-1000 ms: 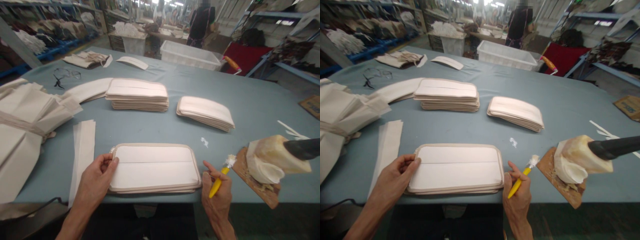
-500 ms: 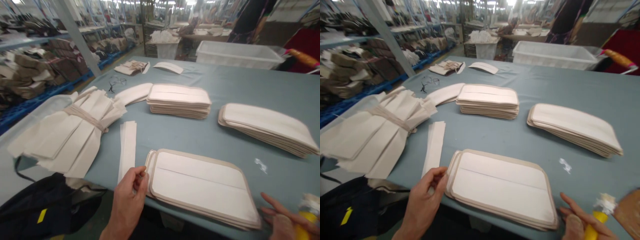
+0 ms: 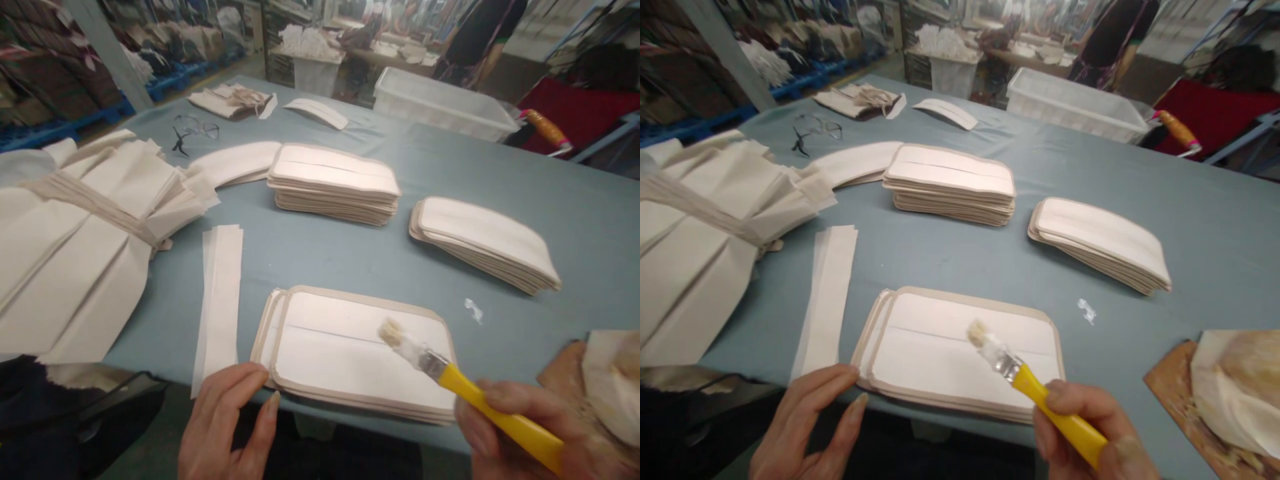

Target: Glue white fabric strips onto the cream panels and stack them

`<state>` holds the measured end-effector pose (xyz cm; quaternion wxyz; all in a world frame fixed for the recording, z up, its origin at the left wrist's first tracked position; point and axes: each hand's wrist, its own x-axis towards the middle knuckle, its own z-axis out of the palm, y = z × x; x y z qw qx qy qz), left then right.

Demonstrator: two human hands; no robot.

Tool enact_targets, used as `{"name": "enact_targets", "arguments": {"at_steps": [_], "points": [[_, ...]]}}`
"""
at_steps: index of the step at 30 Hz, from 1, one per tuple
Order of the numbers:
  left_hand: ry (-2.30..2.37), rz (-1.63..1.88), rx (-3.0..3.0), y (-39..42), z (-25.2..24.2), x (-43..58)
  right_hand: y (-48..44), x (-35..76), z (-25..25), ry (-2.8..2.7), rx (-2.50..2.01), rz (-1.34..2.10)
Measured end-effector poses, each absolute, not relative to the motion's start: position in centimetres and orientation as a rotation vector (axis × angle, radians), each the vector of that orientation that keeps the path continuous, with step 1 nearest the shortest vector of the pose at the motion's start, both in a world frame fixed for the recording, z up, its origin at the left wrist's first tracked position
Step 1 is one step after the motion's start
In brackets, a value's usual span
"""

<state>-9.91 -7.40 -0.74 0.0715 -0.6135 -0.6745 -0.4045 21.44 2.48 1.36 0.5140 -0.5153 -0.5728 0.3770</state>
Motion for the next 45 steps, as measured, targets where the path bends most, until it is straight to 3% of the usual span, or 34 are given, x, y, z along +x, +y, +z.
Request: {"name": "enact_targets", "arguments": {"at_steps": [3,9,32,45], "points": [[-1.992,-1.301,-1.854,-5.9,-0.4,-8.8,2.9,15.4,3.5,-1.309,-1.234,1.155],[-1.986,-1.387,-1.919,-4.4,-1.1,-8.2,4.5,8.6,5.4,-1.318,-1.319,1.235],[-1.981,-1.438,-1.882,-4.6,-2.4,-8.1,6.0,8.2,5.5,-1.491,-1.143,1.375],[-1.976,-1.406,-1.883,-4.3,-2.4,-8.2,6.2,9.2,5.2,-1.747,-1.174,1.033]]}}
